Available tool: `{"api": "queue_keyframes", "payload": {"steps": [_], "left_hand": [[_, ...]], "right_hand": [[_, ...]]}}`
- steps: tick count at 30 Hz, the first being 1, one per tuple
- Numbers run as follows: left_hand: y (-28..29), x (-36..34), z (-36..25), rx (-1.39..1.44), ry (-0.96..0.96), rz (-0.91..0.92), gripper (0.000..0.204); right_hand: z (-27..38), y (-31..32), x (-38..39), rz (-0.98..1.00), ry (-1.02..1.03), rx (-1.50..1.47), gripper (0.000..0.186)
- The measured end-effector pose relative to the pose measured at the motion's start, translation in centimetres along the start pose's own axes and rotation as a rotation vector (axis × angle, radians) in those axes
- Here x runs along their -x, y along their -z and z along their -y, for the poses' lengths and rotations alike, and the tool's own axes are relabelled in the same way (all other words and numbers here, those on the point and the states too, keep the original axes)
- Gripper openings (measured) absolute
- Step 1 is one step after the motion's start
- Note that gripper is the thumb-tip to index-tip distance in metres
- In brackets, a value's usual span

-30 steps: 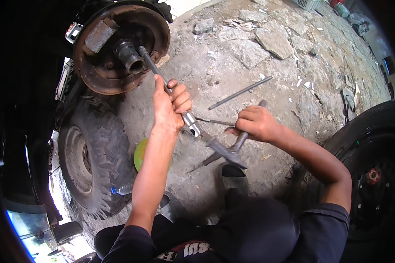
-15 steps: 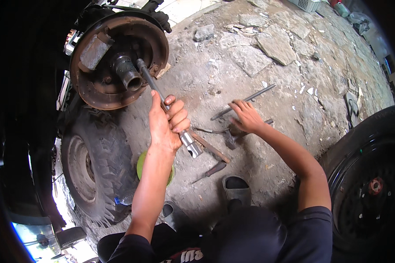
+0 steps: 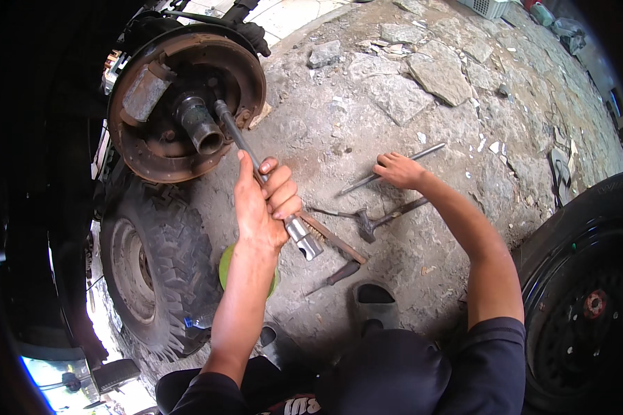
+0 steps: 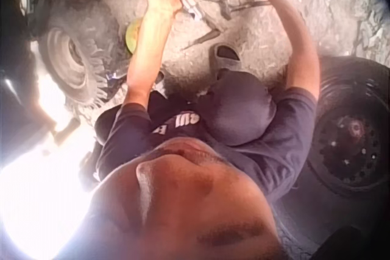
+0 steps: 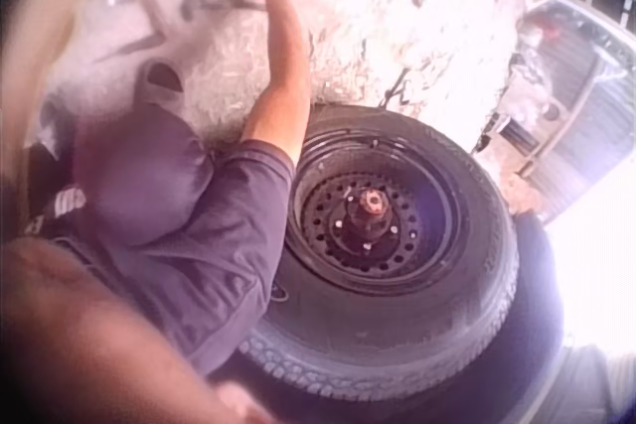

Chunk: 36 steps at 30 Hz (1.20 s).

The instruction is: The person uses a lug wrench to loosen and remove bolts from a vehicle's brake drum assembly.

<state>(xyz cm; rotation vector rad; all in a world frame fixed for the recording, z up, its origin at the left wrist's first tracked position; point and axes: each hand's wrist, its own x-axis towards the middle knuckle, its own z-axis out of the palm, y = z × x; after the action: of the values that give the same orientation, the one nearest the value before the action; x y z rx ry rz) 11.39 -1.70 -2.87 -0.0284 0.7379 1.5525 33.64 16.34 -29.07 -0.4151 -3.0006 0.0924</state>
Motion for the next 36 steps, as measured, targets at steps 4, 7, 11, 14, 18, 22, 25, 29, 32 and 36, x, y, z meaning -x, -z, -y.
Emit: {"api": "queue_keyframes", "payload": {"steps": [4, 7, 11, 14, 18, 22, 25, 29, 32, 36], "left_hand": [[0.5, -0.1, -0.2, 0.02, 0.015, 0.001, 0.047], [0.4, 0.0, -0.4, -0.035, 0.011, -0.015, 0.052], [0.4, 0.1, -0.2, 0.014, -0.01, 0.016, 0.047], [0.5, 0.2, -0.4, 0.027, -0.016, 0.025, 0.047], [0.3, -0.1, -0.1, 0.037, 0.001, 0.037, 0.046], [0.7, -0.1, -0.2, 0.022, -0.008, 0.05, 0.046], [0.5, 0.1, -0.3, 0.03, -0.013, 0.05, 0.046], [0.4, 0.1, -0.3, 0.055, -0.006, 0.055, 0.046], [0.5, 0.2, -0.4, 0.061, -0.009, 0.06, 0.046], [0.4, 0.3, -0.3, 0.052, -0.004, 0.066, 0.046]], "right_hand": [[1.5, 6.0, 0.5, 0.068, -0.141, -0.364, 0.027], [5.7, 12.1, 1.1, -0.195, -0.074, -0.6, 0.023], [9.1, 17.9, 3.7, -0.254, -0.025, -0.869, 0.018], [10.5, 17.3, 4.0, -0.276, -0.063, -0.887, 0.019], [11.2, 15.2, 3.8, -0.317, -0.144, -0.963, 0.021], [12.4, 14.3, 2.0, -0.383, -0.07, -1.078, 0.026], [12.7, 13.5, 1.4, -0.425, -0.04, -1.114, 0.027], [12.8, 12.7, 0.2, -0.455, -0.108, -1.089, 0.035], [13.4, 12.9, -1.3, -0.312, -0.332, -1.122, 0.042], [13.7, 12.1, -1.9, -0.34, -0.241, -1.152, 0.042]]}}
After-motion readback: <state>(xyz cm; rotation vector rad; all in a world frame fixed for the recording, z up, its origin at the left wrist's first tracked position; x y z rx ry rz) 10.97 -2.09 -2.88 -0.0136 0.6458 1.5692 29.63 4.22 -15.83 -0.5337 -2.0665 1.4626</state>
